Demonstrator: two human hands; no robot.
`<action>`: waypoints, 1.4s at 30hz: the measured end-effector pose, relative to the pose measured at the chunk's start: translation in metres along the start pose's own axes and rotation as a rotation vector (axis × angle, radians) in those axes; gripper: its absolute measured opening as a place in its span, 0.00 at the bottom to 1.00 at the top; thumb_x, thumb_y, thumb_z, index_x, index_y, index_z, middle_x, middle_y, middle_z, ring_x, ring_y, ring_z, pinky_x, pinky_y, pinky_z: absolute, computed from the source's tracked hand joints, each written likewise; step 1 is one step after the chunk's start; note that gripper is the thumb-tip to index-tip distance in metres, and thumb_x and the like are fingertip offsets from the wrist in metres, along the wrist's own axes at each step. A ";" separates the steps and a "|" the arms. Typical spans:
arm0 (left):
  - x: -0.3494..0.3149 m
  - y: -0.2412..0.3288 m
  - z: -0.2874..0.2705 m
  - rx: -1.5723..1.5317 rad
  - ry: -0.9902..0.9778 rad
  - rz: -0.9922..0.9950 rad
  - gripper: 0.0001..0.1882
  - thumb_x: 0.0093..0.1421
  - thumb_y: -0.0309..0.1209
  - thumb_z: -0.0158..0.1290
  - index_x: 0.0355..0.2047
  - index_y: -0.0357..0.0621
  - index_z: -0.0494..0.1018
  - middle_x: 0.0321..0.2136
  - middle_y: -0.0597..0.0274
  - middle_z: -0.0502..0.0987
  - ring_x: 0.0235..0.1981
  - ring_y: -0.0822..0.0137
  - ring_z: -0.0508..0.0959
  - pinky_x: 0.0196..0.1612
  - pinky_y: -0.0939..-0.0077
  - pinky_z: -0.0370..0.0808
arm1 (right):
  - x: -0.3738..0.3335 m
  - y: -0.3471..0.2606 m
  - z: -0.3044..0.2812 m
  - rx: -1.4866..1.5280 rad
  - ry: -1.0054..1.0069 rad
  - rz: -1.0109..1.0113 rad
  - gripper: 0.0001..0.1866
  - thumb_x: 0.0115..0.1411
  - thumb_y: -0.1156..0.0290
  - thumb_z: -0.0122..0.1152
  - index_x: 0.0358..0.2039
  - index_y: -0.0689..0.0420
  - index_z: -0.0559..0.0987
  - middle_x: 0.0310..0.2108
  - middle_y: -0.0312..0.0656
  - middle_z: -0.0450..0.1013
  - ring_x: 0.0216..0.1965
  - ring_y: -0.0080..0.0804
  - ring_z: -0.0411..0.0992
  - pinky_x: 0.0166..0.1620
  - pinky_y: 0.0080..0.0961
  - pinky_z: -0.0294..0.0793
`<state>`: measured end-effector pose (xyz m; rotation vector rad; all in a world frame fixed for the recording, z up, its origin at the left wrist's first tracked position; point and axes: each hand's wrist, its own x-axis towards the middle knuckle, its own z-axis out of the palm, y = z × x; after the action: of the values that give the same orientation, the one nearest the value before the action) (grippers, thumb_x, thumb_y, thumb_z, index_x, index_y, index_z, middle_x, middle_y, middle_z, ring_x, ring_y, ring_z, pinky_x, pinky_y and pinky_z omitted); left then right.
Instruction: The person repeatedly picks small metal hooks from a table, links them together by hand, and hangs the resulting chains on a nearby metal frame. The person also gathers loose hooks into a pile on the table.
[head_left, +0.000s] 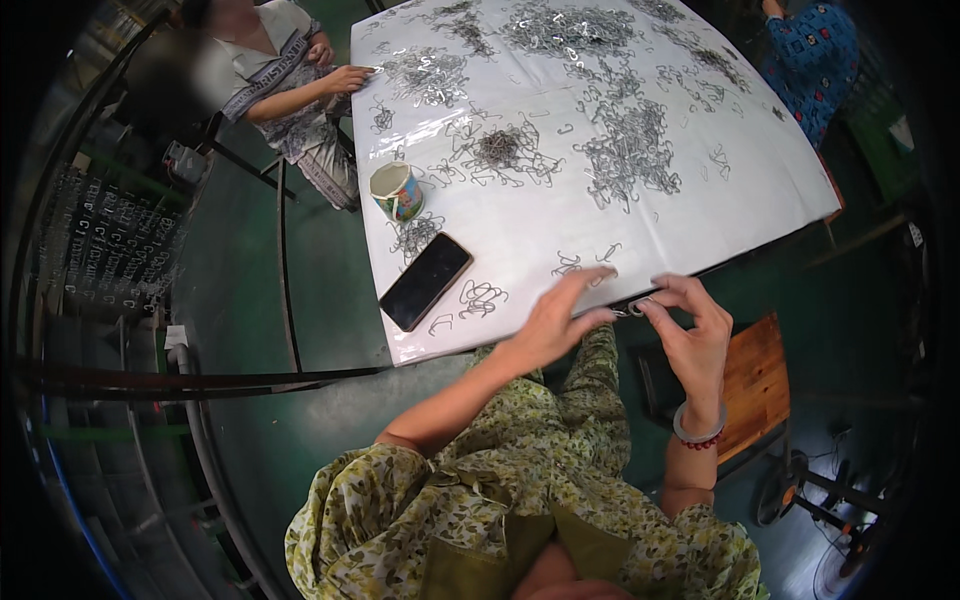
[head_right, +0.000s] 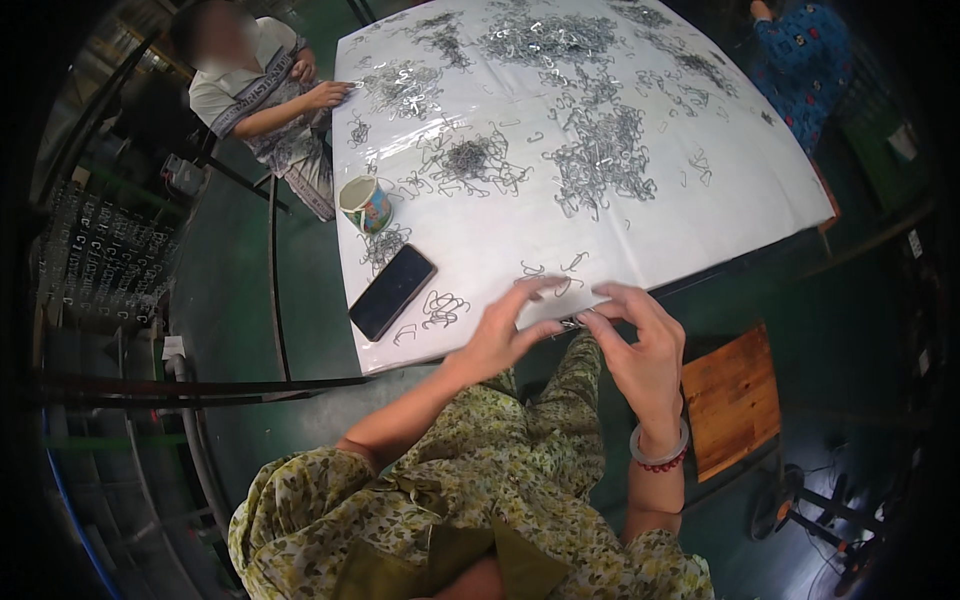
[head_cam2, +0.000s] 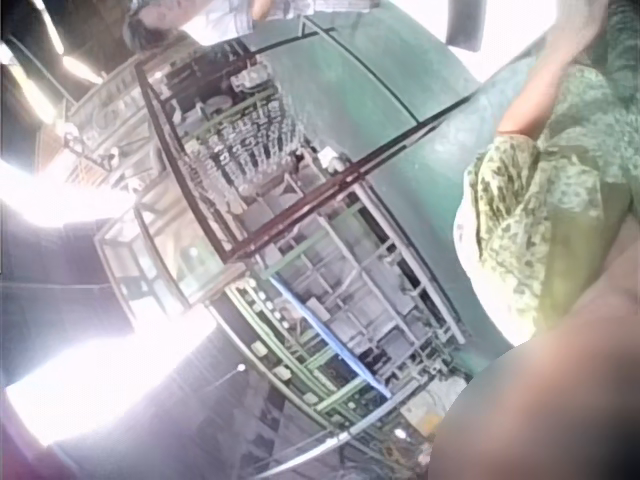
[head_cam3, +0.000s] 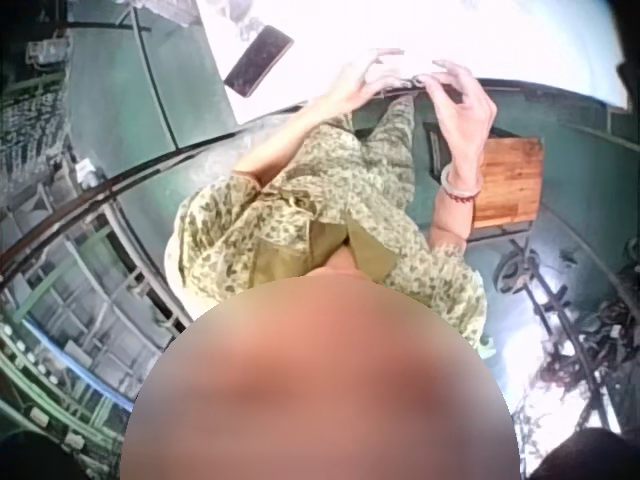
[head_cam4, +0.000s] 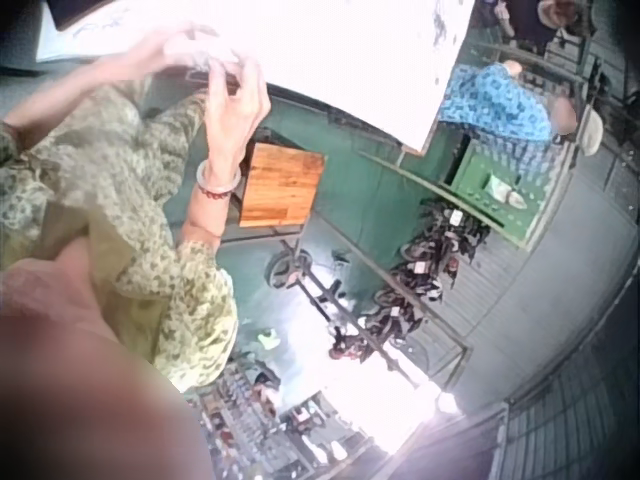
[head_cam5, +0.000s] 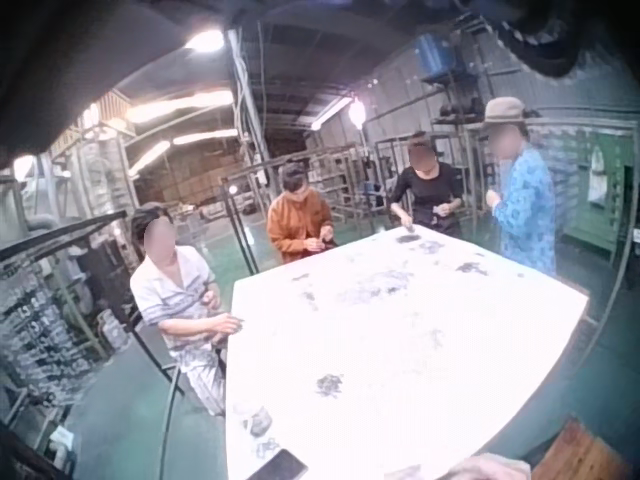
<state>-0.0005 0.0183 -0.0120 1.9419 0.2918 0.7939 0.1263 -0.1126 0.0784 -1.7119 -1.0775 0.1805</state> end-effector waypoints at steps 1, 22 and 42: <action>0.010 -0.017 -0.009 0.076 0.049 0.001 0.22 0.56 0.29 0.61 0.50 0.41 0.71 0.46 0.52 0.76 0.46 0.54 0.77 0.47 0.66 0.74 | -0.001 0.001 0.000 -0.001 0.009 0.030 0.12 0.49 0.82 0.69 0.36 0.64 0.79 0.25 0.41 0.77 0.25 0.23 0.72 0.30 0.19 0.71; 0.101 -0.113 -0.081 0.525 0.110 -0.043 0.07 0.63 0.25 0.50 0.37 0.32 0.74 0.31 0.42 0.79 0.31 0.51 0.80 0.36 0.63 0.76 | -0.016 0.024 0.003 0.117 0.046 0.294 0.08 0.55 0.78 0.65 0.37 0.64 0.82 0.29 0.39 0.80 0.29 0.18 0.75 0.34 0.17 0.73; 0.015 0.035 0.022 -0.231 0.101 -0.134 0.05 0.63 0.24 0.54 0.37 0.34 0.72 0.35 0.54 0.81 0.39 0.67 0.79 0.45 0.72 0.76 | -0.029 0.028 0.030 0.234 0.193 0.145 0.13 0.55 0.83 0.62 0.43 0.61 0.81 0.31 0.41 0.80 0.30 0.20 0.76 0.33 0.18 0.75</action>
<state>0.0200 -0.0067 0.0177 1.6519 0.3702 0.8018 0.1081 -0.1137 0.0314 -1.5605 -0.7600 0.2194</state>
